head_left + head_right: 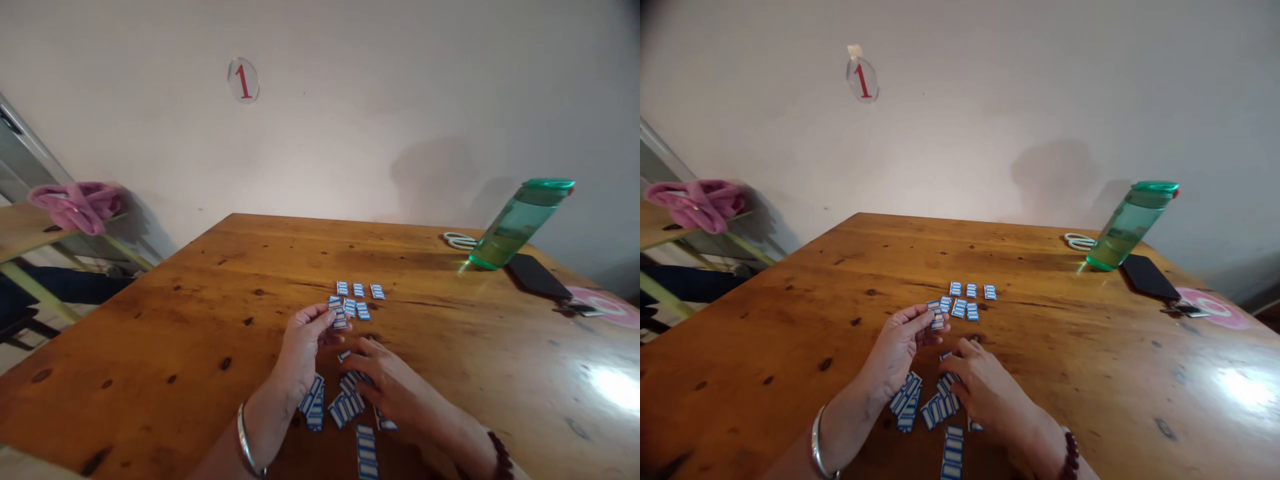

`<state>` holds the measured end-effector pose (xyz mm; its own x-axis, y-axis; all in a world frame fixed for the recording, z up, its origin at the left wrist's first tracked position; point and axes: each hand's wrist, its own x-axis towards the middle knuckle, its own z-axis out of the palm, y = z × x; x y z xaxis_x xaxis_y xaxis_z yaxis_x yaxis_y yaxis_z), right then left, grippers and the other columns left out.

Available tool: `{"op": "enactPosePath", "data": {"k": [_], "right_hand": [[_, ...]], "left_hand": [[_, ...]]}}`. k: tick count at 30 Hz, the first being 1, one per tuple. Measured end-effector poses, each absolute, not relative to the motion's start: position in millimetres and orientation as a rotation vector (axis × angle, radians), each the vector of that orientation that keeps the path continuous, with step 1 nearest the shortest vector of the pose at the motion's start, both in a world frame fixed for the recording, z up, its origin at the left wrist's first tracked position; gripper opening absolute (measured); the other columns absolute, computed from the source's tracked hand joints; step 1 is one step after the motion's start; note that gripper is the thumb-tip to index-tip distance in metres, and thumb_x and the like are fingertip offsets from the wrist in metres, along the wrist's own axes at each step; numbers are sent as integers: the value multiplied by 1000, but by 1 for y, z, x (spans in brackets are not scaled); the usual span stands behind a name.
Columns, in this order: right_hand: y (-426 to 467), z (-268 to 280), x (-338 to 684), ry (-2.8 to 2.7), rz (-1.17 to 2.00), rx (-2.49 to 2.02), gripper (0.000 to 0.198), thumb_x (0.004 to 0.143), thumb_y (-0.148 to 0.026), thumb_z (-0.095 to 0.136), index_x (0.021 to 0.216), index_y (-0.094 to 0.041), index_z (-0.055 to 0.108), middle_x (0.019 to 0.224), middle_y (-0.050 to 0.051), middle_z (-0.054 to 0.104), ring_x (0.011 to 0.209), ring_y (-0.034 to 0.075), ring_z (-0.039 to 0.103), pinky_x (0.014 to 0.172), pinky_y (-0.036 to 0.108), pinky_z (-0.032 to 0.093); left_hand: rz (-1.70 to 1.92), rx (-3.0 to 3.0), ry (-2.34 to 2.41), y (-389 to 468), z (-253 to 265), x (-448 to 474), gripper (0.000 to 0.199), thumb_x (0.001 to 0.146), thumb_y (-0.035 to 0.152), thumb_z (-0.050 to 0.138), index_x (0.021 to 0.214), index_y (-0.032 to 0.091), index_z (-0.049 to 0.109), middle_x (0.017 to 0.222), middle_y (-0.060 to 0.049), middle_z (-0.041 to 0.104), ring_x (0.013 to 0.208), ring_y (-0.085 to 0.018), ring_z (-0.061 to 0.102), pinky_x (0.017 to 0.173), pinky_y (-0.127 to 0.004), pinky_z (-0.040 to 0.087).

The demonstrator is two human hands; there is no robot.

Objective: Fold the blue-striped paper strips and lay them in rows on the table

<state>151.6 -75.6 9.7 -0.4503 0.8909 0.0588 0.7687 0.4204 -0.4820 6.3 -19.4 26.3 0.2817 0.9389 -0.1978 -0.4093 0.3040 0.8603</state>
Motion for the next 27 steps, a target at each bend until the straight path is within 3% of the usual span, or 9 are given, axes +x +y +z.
{"op": "enactPosePath", "data": {"k": [8,16,20,27], "right_hand": [[-65,28,141,-2784,265,-1511,23,71,-10,59,91,-22,62,100,8,56,91,26,54,69,35,45],[-64,23,140,-2894,114,-1416,16,71,-8,55,80,-20,62,86,7,58,73,19,58,56,27,42],[-65,27,140,-2935,24,-1316,15,70,-6,55,78,-18,61,89,8,60,78,21,59,59,28,45],[-74,29,139,-2755,297,-1308,13,69,-7,56,78,-16,59,81,6,62,71,18,57,58,26,43]], "left_hand": [[1064,757,829,-17,26,5,15,62,21,69,74,12,63,69,-5,69,58,-15,64,53,-22,47],[1074,750,826,-15,22,6,17,61,23,70,72,12,63,68,-5,69,56,-15,64,51,-22,47],[1077,743,822,-15,22,5,17,60,22,70,71,12,62,67,-5,69,56,-16,64,50,-22,47],[1076,747,833,-14,20,5,16,61,21,69,72,13,62,68,-5,69,57,-16,65,50,-22,47]]}}
